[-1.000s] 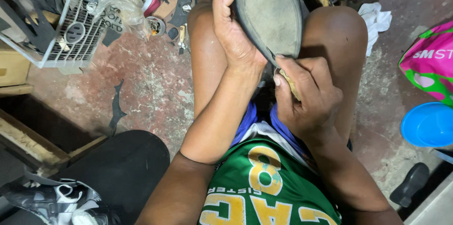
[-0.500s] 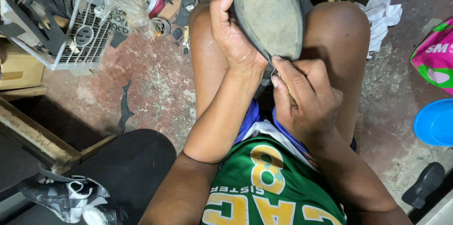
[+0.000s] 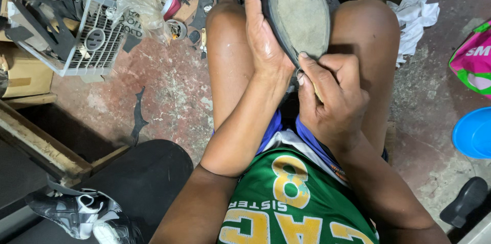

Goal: The person glues a new rubber sole onto the bottom of a black high-heeled shoe, then uses a thin metal tool to scrape away excess glue and smooth the edge where the new sole meets the shoe body.

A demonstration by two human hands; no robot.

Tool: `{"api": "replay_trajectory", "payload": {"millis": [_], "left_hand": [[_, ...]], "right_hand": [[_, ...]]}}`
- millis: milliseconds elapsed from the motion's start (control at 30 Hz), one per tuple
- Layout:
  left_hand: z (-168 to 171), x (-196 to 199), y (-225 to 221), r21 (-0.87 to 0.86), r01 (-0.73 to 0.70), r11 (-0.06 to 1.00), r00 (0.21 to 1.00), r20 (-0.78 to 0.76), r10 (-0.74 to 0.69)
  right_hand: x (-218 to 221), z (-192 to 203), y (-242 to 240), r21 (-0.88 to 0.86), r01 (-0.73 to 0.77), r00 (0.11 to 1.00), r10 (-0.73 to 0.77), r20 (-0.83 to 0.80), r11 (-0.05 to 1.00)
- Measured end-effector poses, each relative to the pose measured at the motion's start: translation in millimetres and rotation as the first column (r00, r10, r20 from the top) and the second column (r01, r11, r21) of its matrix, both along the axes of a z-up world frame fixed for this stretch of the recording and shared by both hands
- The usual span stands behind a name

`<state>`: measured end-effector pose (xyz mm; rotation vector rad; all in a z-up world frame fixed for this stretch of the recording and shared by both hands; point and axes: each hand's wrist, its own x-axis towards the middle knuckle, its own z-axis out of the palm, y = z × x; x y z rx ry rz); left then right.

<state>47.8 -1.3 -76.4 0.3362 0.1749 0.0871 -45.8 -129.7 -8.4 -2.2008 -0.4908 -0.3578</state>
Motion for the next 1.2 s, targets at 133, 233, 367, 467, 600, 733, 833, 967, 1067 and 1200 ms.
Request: {"api": "replay_trajectory", "payload": {"millis": [133,233,367,467,600,733,833,967,1067,1200], "left_hand": [[-7.2,1.5,-2.7,-0.026,0.003,1.000,1.000,-0.029,-0.004],[-15.3,2.0,-4.8,-0.020,-0.017,1.000,0.999,-0.032,0.017],[-24.1,1.7,-6.1,-0.017,-0.033,0.999,0.993,-0.117,0.031],[-28.6,2.2,-4.9,-0.036,-0.025,0.999,0.995,-0.100,0.021],[-31.3,1.2,-3.9,0.006,-0.061,0.998,0.989,-0.134,0.061],[-32.9,-0.4,-2.7,0.023,-0.094,0.995,0.983,-0.157,0.097],[-34.2,-3.6,-2.3,0.043,-0.100,0.994,0.990,-0.096,0.103],[-34.4,-1.8,-3.4,0.049,-0.119,0.992,0.988,-0.092,0.123],[-31.9,-3.5,-3.4,0.079,-0.132,0.988,0.985,-0.101,0.139],[-28.3,-4.7,-3.6,0.163,-0.165,0.973,0.977,-0.107,0.184]], "right_hand": [[1.2,-4.7,0.7,-0.011,0.021,1.000,-0.021,0.005,1.000],[1.1,-7.0,0.4,-0.035,0.030,1.000,-0.030,0.008,0.999],[3.9,-10.3,1.5,-0.049,0.039,0.999,-0.039,-0.005,0.998],[5.2,-12.0,2.7,-0.041,0.031,0.999,-0.032,-0.014,0.999],[6.5,-12.8,4.9,-0.040,0.019,1.000,-0.020,-0.017,0.999],[7.7,-12.1,8.1,-0.039,0.014,1.000,-0.014,-0.023,0.999],[9.5,-10.8,9.3,-0.045,0.009,1.000,-0.010,-0.019,0.999],[8.6,-9.5,10.6,-0.041,0.015,1.000,-0.016,-0.021,0.999],[8.7,-10.2,10.8,-0.035,0.018,1.000,-0.019,-0.013,0.999],[8.2,-11.0,11.6,-0.035,0.029,1.000,-0.029,-0.004,0.999]]}}
